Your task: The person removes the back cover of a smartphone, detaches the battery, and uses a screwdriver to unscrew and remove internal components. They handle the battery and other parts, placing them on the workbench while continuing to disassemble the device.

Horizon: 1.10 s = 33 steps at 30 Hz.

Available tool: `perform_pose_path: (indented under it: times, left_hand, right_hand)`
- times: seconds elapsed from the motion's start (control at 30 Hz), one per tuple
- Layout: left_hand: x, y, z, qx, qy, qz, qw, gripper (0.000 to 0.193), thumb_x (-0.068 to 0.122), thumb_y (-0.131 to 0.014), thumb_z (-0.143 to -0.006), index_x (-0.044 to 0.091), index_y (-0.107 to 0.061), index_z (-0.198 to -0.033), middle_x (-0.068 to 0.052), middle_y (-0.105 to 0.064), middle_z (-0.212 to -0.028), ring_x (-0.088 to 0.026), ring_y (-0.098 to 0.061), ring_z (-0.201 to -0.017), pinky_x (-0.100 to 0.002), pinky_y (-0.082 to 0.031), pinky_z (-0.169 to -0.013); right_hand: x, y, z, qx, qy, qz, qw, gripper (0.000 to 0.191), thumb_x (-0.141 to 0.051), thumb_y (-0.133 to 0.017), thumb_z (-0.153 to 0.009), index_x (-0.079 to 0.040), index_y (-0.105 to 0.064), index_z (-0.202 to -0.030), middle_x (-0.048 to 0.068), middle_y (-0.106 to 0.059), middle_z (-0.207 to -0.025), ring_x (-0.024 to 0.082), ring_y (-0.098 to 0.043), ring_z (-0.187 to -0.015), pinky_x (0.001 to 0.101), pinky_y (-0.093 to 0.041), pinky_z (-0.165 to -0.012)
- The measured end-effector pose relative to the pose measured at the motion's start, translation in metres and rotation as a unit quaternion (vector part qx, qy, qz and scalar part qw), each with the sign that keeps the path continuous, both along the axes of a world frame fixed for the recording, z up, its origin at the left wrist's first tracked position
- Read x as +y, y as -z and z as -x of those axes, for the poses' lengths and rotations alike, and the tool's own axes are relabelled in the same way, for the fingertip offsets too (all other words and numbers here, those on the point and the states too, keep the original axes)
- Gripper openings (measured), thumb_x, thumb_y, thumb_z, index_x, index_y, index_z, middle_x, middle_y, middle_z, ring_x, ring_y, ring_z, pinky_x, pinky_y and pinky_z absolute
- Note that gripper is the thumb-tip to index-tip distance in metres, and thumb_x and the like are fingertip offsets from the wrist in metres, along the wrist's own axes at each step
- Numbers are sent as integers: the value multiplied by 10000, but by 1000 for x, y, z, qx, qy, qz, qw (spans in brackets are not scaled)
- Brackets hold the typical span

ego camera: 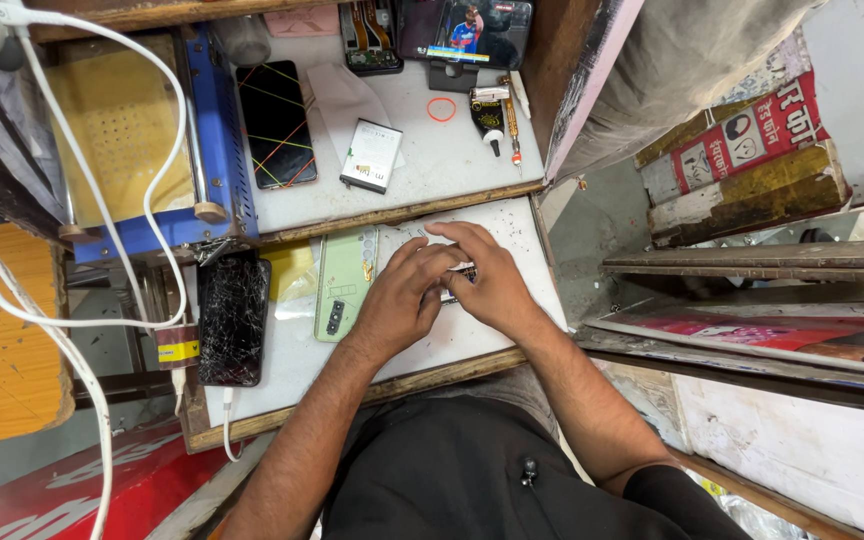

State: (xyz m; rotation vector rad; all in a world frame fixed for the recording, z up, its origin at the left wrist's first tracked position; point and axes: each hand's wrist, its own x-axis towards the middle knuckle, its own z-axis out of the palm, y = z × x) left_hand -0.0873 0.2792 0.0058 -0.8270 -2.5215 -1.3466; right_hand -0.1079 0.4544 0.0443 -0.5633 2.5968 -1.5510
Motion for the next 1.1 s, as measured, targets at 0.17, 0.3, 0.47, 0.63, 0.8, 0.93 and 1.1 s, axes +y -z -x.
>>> perform_pose_path:
  times: [0.17, 0.3, 0.47, 0.63, 0.8, 0.93, 1.1]
  left_hand:
    - [0, -2, -1, 18, -17, 14, 1000, 625, -90, -667, -812, 184, -482, -1342, -76, -658, -1221, -372, -611, -1220, -497, -524, -1057]
    - [-2, 3, -4, 7, -27, 31, 999, 624, -98, -670, -831, 190, -486, -1354, -103, -682, -1133, -352, -663, -1107, -473, -569, -910]
    - [-4, 20, -16, -15, -99, 22, 995, 542, -15, -727, -921, 207, -506, -1363, -117, -727, -1003, -281, -743, -958, -401, -612, -804]
    - [-65, 32, -34, -38, -241, -88, 966, 603, 33, -708, -994, 139, -366, -1479, -93, -765, -1033, -191, -779, -929, -332, -646, -835]
    - [-103, 39, -63, -78, -308, -86, 944, 644, 50, -719, -972, 93, -345, -1495, -133, -756, -1023, -232, -782, -930, -362, -636, -854]
    - [-105, 43, -72, -92, -297, -49, 949, 668, 68, -732, -966, 94, -327, -1496, -129, -760, -1011, -229, -778, -911, -360, -642, -836]
    - [-100, 53, -71, -88, -284, -64, 953, 665, 62, -725, -968, 94, -323, -1497, -132, -759, -1018, -231, -778, -919, -360, -641, -828]
  right_hand:
    - [-6, 7, -5, 12, 62, -32, 997, 437, 19, -739, -805, -100, -675, -1221, 132, -654, -1174, 260, -729, -1013, 335, -612, -869]
    - [-9, 11, -12, 8, 103, -39, 994, 360, 4, -759, -810, -74, -669, -1150, 136, -641, -1133, 263, -732, -1009, 334, -609, -872]
    - [-10, 17, -26, 94, 63, 3, 994, 546, -13, -776, -838, -25, -572, -1344, 135, -665, -1242, 311, -636, -1193, 390, -525, -1005]
    - [3, 46, -47, 126, 70, 15, 989, 382, 11, -759, -880, -62, -684, -1248, 132, -672, -1247, 276, -634, -1194, 363, -544, -987]
    - [13, 80, -54, 35, 88, 32, 995, 220, 60, -631, -918, -70, -754, -1046, 75, -796, -1098, 198, -744, -1003, 295, -602, -775]
    - [13, 92, -48, 76, 35, 54, 995, 203, 75, -619, -917, -43, -749, -1019, 98, -781, -1088, 220, -751, -1042, 322, -606, -884]
    - [14, 92, -47, 47, 32, 56, 997, 225, 83, -597, -902, -36, -755, -1009, 98, -784, -1093, 224, -751, -1072, 336, -599, -946]
